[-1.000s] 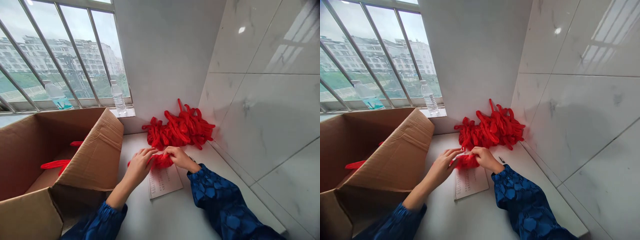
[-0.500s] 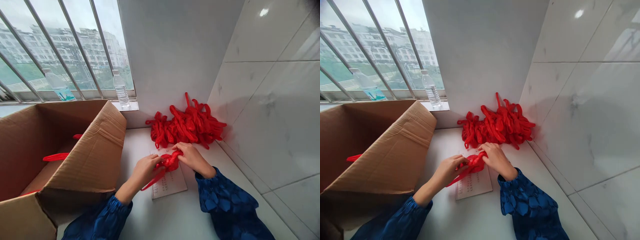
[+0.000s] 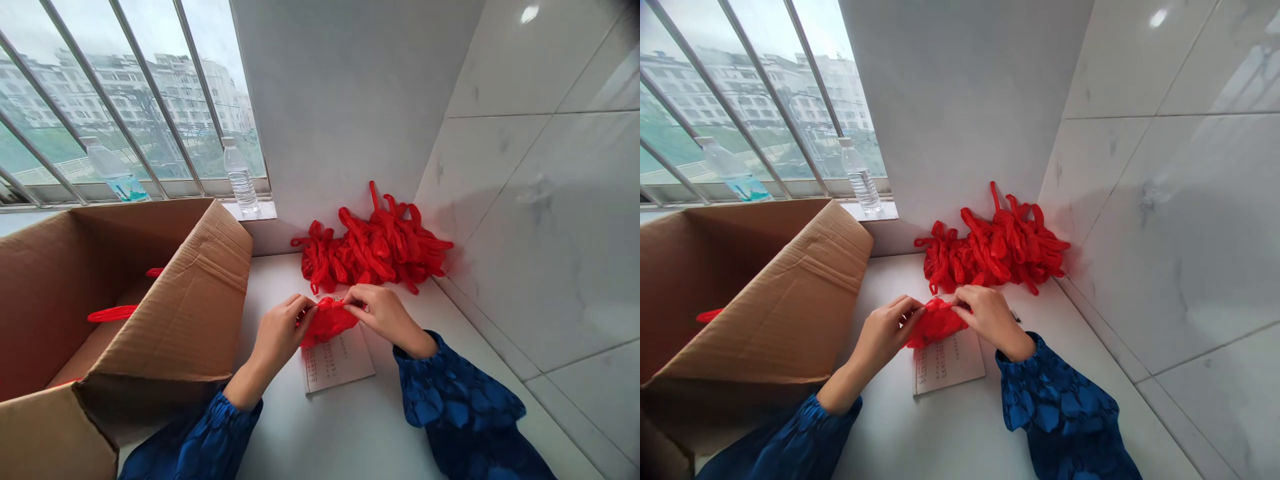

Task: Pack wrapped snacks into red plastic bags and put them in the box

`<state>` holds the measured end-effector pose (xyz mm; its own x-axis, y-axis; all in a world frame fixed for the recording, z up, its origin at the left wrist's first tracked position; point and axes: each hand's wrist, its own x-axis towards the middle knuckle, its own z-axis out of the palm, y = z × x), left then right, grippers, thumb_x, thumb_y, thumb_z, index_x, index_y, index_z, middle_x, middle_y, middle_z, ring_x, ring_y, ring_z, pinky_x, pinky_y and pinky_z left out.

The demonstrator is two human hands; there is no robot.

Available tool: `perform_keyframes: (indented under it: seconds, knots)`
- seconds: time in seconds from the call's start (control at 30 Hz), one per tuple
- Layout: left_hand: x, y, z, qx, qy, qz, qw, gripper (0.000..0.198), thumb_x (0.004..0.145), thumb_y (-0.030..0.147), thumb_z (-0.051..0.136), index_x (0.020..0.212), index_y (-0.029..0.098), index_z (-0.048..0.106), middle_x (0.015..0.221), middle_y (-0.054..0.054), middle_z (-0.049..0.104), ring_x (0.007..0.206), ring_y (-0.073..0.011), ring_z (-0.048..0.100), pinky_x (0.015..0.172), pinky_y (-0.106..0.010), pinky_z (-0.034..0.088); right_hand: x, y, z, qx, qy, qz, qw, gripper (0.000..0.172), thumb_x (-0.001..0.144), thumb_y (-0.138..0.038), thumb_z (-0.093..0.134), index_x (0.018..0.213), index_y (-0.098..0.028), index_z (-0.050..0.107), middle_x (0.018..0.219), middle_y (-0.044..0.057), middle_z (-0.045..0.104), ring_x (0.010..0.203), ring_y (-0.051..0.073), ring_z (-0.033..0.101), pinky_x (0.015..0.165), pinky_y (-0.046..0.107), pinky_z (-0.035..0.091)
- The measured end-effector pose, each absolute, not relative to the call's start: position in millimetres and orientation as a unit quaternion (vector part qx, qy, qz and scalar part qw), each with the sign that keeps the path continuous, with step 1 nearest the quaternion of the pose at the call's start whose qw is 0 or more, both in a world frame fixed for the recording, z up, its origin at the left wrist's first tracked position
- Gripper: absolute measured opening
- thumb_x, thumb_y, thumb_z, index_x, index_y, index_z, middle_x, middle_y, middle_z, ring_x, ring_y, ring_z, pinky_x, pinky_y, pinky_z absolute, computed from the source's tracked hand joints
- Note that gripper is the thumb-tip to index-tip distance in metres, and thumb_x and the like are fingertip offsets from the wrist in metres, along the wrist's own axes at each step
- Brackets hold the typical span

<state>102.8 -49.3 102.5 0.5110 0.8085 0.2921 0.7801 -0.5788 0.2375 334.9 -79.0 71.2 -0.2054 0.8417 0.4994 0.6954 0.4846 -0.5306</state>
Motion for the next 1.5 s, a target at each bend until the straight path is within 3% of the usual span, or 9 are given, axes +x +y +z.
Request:
perform_keyframes:
  seconds: [0.3,0.47,0.63,0.8,0.9,1.0,1.13,1.27,1.5]
  knots:
    - [85.5,-43.8,113.7,0.797,0.588,0.128,-0.052,0.023,0.099,0.030,0.047,0.089,0.022,0.065,0.091,-0.006,0.072,0.077,-0.0247,0.068,0.053,-0.028,0.031,384.2,-88.0,74.6,-0.563,-0.749,0.148,0.318,0.013,0.085,-0.014,0.061,0.077,-0.024,0.063,0.078,-0.003,0.069,0.073,0.016,0.063,0.063,0.025,0.040]
    - [95.5,-58.6,119.3,0.834,0.529,0.143,-0.056,0.032,0.099,0.024,0.048,0.130,0.024,0.055,0.134,-0.007,0.060,0.098,-0.0219,0.068,0.069,-0.030,0.049,366.9,-98.1,81.5,-0.555,-0.761,0.173,0.287,0.004,0.086,-0.021,0.066,0.090,-0.023,0.064,0.089,-0.001,0.068,0.078,0.016,0.065,0.068,0.026,0.043]
    - [112.6,-72.4,113.2,0.872,0.481,0.087,-0.030,0.037,0.095,0.024,0.058,0.132,0.029,0.055,0.134,-0.004,0.061,0.101,-0.0245,0.069,0.071,-0.032,0.056,334.6,-101.8,91.2,-0.561,-0.752,0.140,0.316,0.016,0.093,-0.039,0.067,0.092,-0.023,0.063,0.091,-0.002,0.068,0.079,0.016,0.064,0.067,0.027,0.042]
    - [108.0,-55.5,98.0,0.813,0.565,0.131,-0.042,0.050,0.100,0.027,0.048,0.149,0.024,0.041,0.155,-0.013,0.043,0.105,-0.0313,0.070,0.069,-0.038,0.057,323.0,-94.0,85.6,-0.564,-0.752,0.038,0.339,0.019,0.097,-0.038,0.062,0.087,-0.022,0.063,0.091,0.001,0.064,0.081,0.018,0.063,0.067,0.029,0.041]
    - [103.8,-45.6,92.3,0.828,0.543,0.138,-0.015,0.041,0.101,0.021,0.043,0.141,0.019,0.051,0.139,-0.015,0.060,0.099,-0.0299,0.072,0.070,-0.037,0.056,319.5,-90.5,82.7,-0.544,-0.753,0.041,0.367,0.010,0.098,-0.031,0.061,0.093,-0.022,0.063,0.099,0.002,0.065,0.088,0.018,0.064,0.071,0.028,0.044]
    - [105.8,-46.1,93.2,0.853,0.502,0.143,0.008,0.023,0.097,0.019,0.053,0.116,0.020,0.066,0.110,-0.008,0.073,0.090,-0.0242,0.072,0.073,-0.032,0.054,311.8,-90.1,80.3,-0.524,-0.750,0.061,0.398,0.008,0.099,-0.028,0.059,0.103,-0.022,0.063,0.109,0.003,0.066,0.096,0.019,0.065,0.078,0.028,0.046]
    - [110.2,-56.5,101.7,0.869,0.460,0.183,0.029,0.007,0.093,0.020,0.061,0.098,0.020,0.066,0.100,-0.004,0.074,0.086,-0.0185,0.071,0.073,-0.026,0.051,305.1,-91.2,77.6,-0.521,-0.752,0.084,0.395,0.013,0.098,-0.033,0.062,0.107,-0.024,0.064,0.105,0.001,0.069,0.093,0.019,0.066,0.076,0.029,0.046]
    - [103.4,-60.0,110.9,0.860,0.455,0.228,0.030,0.007,0.093,0.020,0.059,0.088,0.021,0.063,0.089,-0.001,0.074,0.077,-0.0173,0.069,0.067,-0.026,0.047,322.5,-90.4,80.5,-0.529,-0.754,0.107,0.374,0.011,0.099,-0.025,0.058,0.091,-0.023,0.065,0.093,-0.001,0.070,0.082,0.017,0.066,0.072,0.027,0.043]
    - [85.0,-57.0,128.3,0.803,0.505,0.317,0.018,0.007,0.095,0.026,0.055,0.093,0.022,0.061,0.081,0.001,0.069,0.068,-0.0156,0.065,0.060,-0.025,0.043,375.6,-97.2,89.7,-0.621,-0.706,0.120,0.320,0.013,0.096,-0.024,0.056,0.084,-0.022,0.059,0.087,0.000,0.071,0.079,0.019,0.065,0.066,0.029,0.041]
